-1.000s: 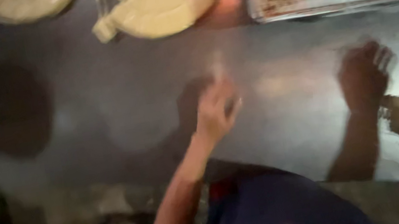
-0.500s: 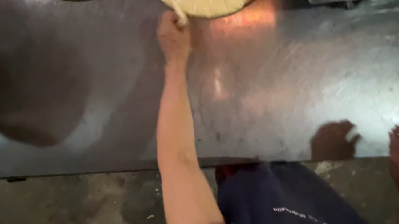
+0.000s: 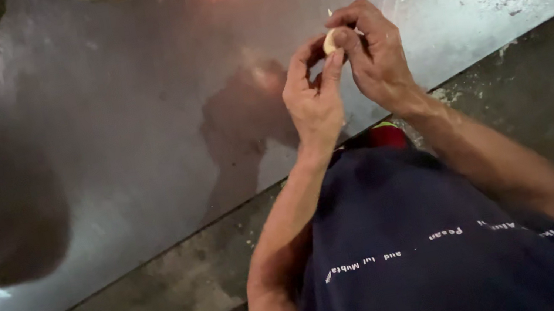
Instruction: The person tears pieces from a flattened sheet of dough on a metal worktable, stretches and rolls each piece by hand into a cylinder, and places the shaped dough rolls onto a baking tray. They work through the dough pieces one at a time, arranging finished rolls on the tray.
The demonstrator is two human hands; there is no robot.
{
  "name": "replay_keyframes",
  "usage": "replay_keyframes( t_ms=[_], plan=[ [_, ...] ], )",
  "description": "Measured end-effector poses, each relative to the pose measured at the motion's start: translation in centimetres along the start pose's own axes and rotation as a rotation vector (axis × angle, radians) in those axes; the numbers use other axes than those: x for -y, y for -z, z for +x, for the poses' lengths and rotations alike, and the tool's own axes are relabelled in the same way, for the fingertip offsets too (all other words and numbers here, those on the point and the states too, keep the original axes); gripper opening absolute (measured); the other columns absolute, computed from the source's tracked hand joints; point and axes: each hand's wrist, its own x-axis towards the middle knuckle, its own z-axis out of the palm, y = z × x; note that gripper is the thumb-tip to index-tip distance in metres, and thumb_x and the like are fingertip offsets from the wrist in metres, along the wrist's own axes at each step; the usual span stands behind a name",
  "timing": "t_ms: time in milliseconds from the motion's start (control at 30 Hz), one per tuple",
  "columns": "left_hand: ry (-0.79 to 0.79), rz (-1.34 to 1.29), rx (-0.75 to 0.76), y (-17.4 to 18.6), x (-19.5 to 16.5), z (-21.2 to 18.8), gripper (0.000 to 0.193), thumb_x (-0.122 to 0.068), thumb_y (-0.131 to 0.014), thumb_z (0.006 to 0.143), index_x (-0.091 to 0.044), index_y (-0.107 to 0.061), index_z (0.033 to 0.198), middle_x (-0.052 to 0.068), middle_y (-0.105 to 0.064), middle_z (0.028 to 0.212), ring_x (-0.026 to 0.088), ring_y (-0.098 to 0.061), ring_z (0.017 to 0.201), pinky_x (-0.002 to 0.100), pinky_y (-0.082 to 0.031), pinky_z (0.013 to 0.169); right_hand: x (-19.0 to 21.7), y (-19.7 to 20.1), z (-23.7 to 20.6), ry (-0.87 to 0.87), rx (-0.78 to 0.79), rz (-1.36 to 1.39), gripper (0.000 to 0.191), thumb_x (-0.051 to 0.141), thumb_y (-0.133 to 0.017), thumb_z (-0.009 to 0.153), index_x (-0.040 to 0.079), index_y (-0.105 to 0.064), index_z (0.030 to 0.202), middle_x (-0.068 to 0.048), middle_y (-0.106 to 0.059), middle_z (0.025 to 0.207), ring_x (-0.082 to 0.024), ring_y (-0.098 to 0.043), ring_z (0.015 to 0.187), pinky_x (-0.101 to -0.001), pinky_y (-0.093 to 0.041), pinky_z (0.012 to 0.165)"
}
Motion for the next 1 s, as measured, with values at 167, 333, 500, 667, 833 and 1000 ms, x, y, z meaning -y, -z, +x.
replay_keyframes(
  t_ms=[167, 333, 500, 667, 833, 1000],
  plan=[
    [-0.24, 0.172, 0.11, -3.1, -2.5, -0.9, 0.017, -0.013, -0.062, 0.109, 0.0, -0.062, 0.119, 0.007, -0.064, 0.11, 0.013, -0.063, 0.1, 0.027, -0.056, 0.089, 0.5, 1.2, 0.5, 0.154, -0.255, 0.027, 0.034, 0.032, -0.053, 0.117, -0.001, -0.057, 0.121, -0.002, -0.057, 0.09, -0.007, -0.051, 0.075, -0.0215, -0.042, 0.062],
    [-0.391, 0.252, 0.11, -6.6, -1.1, 0.8, 0.013, -0.017, -0.061, 0.112, -0.004, -0.062, 0.118, 0.003, -0.067, 0.093, 0.008, -0.062, 0.079, 0.022, -0.054, 0.071, 1.6, 3.5, -0.1, 0.208, -0.372, -0.041, 0.04, 0.041, -0.047, 0.117, 0.004, -0.059, 0.105, -0.002, -0.057, 0.089, -0.007, -0.051, 0.067, -0.023, -0.043, 0.055],
    [-0.167, 0.178, 0.108, -9.6, -4.3, 0.8, 0.011, -0.013, -0.062, 0.11, -0.003, -0.065, 0.112, 0.005, -0.067, 0.088, 0.007, -0.06, 0.074, 0.027, -0.053, 0.069, 4.9, 7.0, -0.9, 0.203, -0.415, -0.047, 0.036, 0.036, -0.06, 0.11, 0.005, -0.06, 0.092, 0.001, -0.056, 0.07, -0.006, -0.047, 0.057, -0.0248, -0.038, 0.046],
    [-0.447, 0.224, 0.339, -10.6, -4.5, 0.7, 0.01, -0.013, -0.063, 0.105, -0.004, -0.063, 0.11, 0.004, -0.068, 0.093, 0.009, -0.065, 0.082, 0.027, -0.056, 0.074, 4.6, 9.9, -0.5, -0.022, -0.557, 0.015, 0.036, 0.028, -0.06, 0.118, 0.004, -0.058, 0.091, 0.002, -0.054, 0.074, -0.003, -0.047, 0.062, -0.0209, -0.04, 0.053],
    [-0.405, 0.404, 0.107, -9.2, -1.5, 8.0, 0.01, -0.011, -0.068, 0.107, -0.003, -0.065, 0.103, 0.001, -0.066, 0.083, 0.008, -0.06, 0.067, 0.026, -0.051, 0.062, 3.0, 9.7, -4.1, -0.052, -0.372, 0.184, 0.028, 0.022, -0.065, 0.111, 0.001, -0.06, 0.093, 0.001, -0.058, 0.074, -0.005, -0.047, 0.062, -0.0218, -0.038, 0.052],
    [-0.502, 0.156, 0.204, -7.5, -7.2, 9.2, 0.013, -0.015, -0.069, 0.112, -0.003, -0.066, 0.113, 0.007, -0.072, 0.101, 0.016, -0.071, 0.089, 0.029, -0.058, 0.082, -2.7, 16.4, 1.9, 0.012, -0.058, -0.163, 0.029, 0.023, -0.069, 0.11, -0.002, -0.06, 0.121, -0.008, -0.069, 0.099, -0.016, -0.069, 0.082, -0.0316, -0.061, 0.07]
  ],
)
